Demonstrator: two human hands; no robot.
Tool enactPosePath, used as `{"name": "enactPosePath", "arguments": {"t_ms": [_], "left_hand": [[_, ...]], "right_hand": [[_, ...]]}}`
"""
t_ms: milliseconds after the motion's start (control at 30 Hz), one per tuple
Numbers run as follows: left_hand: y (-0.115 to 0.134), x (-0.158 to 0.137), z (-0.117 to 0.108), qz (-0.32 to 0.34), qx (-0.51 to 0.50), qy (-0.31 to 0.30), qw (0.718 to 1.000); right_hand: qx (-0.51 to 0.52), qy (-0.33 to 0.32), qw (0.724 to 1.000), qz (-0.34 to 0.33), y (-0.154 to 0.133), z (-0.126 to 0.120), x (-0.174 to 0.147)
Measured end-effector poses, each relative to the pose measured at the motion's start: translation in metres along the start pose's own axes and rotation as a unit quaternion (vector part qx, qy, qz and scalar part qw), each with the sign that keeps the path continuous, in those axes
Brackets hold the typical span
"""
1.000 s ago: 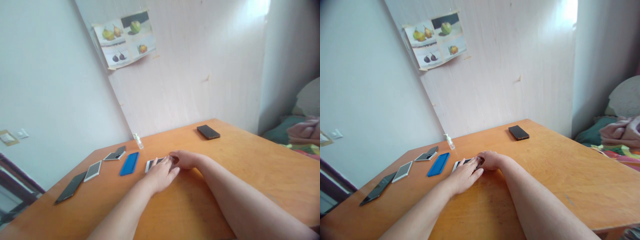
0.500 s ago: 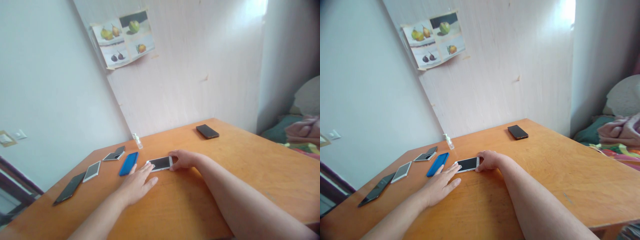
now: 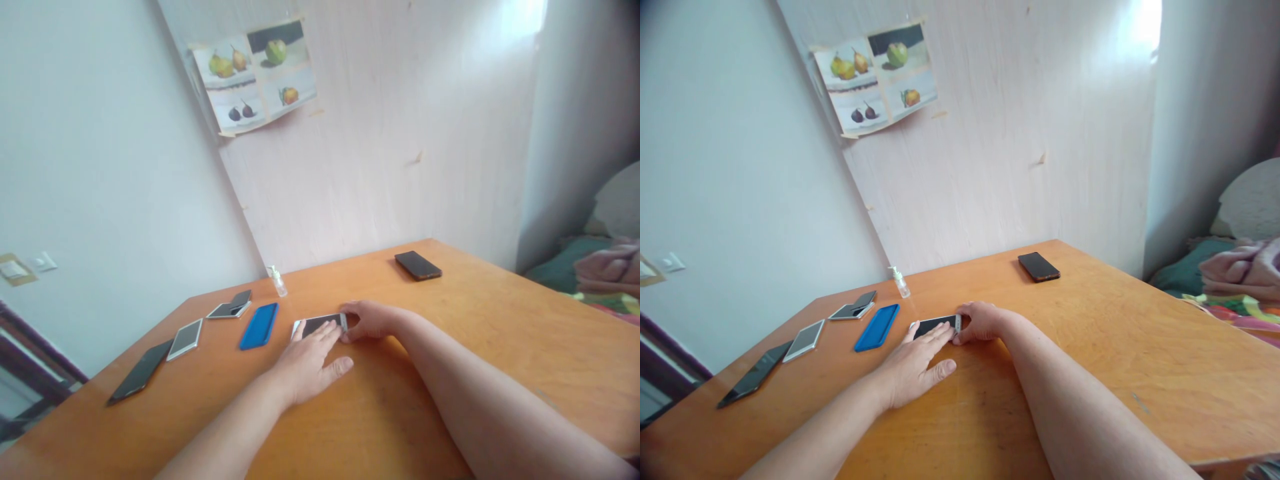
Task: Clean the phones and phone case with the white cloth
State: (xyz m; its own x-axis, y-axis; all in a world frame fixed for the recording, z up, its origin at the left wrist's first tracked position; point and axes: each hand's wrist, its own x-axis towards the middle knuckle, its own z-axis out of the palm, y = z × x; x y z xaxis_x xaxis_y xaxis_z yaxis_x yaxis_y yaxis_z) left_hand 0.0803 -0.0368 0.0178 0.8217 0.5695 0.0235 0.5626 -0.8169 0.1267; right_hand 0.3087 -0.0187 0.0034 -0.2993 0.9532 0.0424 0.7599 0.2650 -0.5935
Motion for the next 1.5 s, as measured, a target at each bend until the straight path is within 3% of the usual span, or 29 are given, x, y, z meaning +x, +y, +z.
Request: {"name": "enactPosePath", "arguments": {"t_ms": [200,333,500,800,900,1133,1233,1333,1500], "left_hand": [[-0.038,-0.048,-0.003,-0.064,0.028,0.001,0.998],[-0.054,-0.06,-0.003,-0.091,0.03,0.001,0.995],[-0.046,-0.04,0.002,-0.073,0.033,0.013,0.997],[0.013,0.014,0.009,0.003,-0.014,0.026,1.0],[0.009,0.009,0.008,-0.004,-0.007,0.022,1.0],[-0.046,-0.036,-0.001,-0.103,0.026,0.016,0.994],[-0.056,-0.041,-0.001,-0.119,0.041,0.02,0.992],[-0.048,-0.029,0.002,-0.107,0.057,0.029,0.992],[-0.008,0.013,0.007,-0.068,0.037,0.026,0.997]], "right_hand": [[0.013,0.002,1.0,0.021,-0.002,-0.001,-0.002],[0.014,-0.001,1.0,0.026,-0.001,-0.001,-0.002],[0.017,0.001,0.999,0.036,-0.002,-0.002,-0.002],[0.015,0.0,1.0,0.018,-0.001,0.003,-0.001],[0.012,-0.001,1.0,0.015,0.0,0.002,-0.001],[0.02,-0.001,0.999,0.035,-0.004,-0.002,-0.004],[0.016,0.004,0.999,0.032,-0.005,-0.002,-0.004],[0.014,0.005,0.999,0.032,-0.004,-0.002,-0.003],[0.009,0.004,1.0,0.018,-0.001,0.001,-0.001]]}}
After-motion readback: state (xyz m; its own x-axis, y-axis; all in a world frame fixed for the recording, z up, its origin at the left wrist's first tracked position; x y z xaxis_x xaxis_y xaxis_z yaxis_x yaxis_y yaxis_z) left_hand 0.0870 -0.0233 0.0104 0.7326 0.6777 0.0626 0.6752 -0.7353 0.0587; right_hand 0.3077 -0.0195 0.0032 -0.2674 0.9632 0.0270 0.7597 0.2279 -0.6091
